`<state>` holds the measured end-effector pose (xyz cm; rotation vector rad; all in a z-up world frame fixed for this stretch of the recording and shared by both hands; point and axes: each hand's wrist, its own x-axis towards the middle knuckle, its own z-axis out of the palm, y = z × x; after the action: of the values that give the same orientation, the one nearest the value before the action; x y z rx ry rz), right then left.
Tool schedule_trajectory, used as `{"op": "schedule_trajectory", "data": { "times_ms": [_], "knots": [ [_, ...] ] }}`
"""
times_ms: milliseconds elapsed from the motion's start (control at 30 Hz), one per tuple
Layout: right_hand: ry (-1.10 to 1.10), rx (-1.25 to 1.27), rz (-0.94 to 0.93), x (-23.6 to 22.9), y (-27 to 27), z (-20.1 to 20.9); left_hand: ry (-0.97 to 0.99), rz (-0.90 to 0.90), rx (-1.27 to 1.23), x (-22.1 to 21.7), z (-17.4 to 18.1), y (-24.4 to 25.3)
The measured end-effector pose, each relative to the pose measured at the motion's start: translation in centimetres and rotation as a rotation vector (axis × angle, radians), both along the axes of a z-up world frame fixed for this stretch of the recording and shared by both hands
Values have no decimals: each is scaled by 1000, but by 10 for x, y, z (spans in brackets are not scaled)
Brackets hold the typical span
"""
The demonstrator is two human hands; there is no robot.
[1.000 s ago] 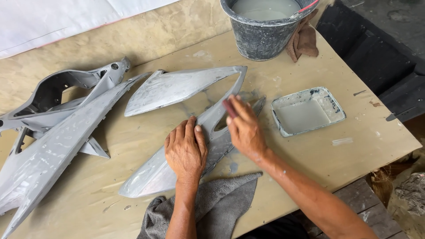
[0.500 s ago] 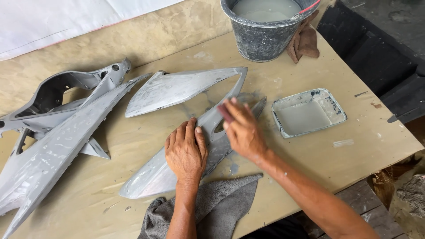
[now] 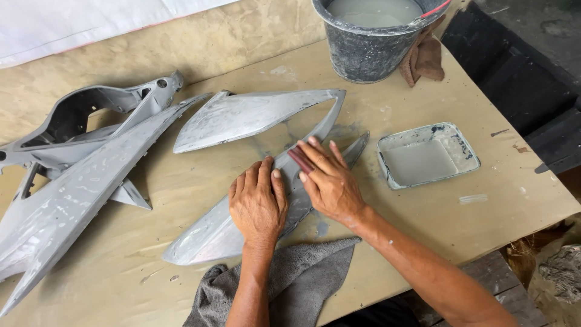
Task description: The person sands a gray motorcycle fairing piece on a workbench using a sanding block and water. They repeatedly rub the surface, dip the block into a small container of water, and continue sanding different areas of the part.
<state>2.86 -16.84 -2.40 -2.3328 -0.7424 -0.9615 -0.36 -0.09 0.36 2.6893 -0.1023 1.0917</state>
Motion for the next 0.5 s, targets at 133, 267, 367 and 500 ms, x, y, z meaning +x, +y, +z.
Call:
{"op": "schedule_trajectory", "data": {
  "times_ms": [133,267,367,500],
  "knots": [
    [10,-14,14,25,-18,-9,-6,3,-4,0,0,0],
    [57,63,-124,41,-24,-6,-25,-4,-14,0,1,1],
    [54,35,-70,22,-5,2,-29,-9,-13,3,-4,2],
    [34,-61,51,5,10,4,-42,-3,-8,2,-3,0]
  ]
}}
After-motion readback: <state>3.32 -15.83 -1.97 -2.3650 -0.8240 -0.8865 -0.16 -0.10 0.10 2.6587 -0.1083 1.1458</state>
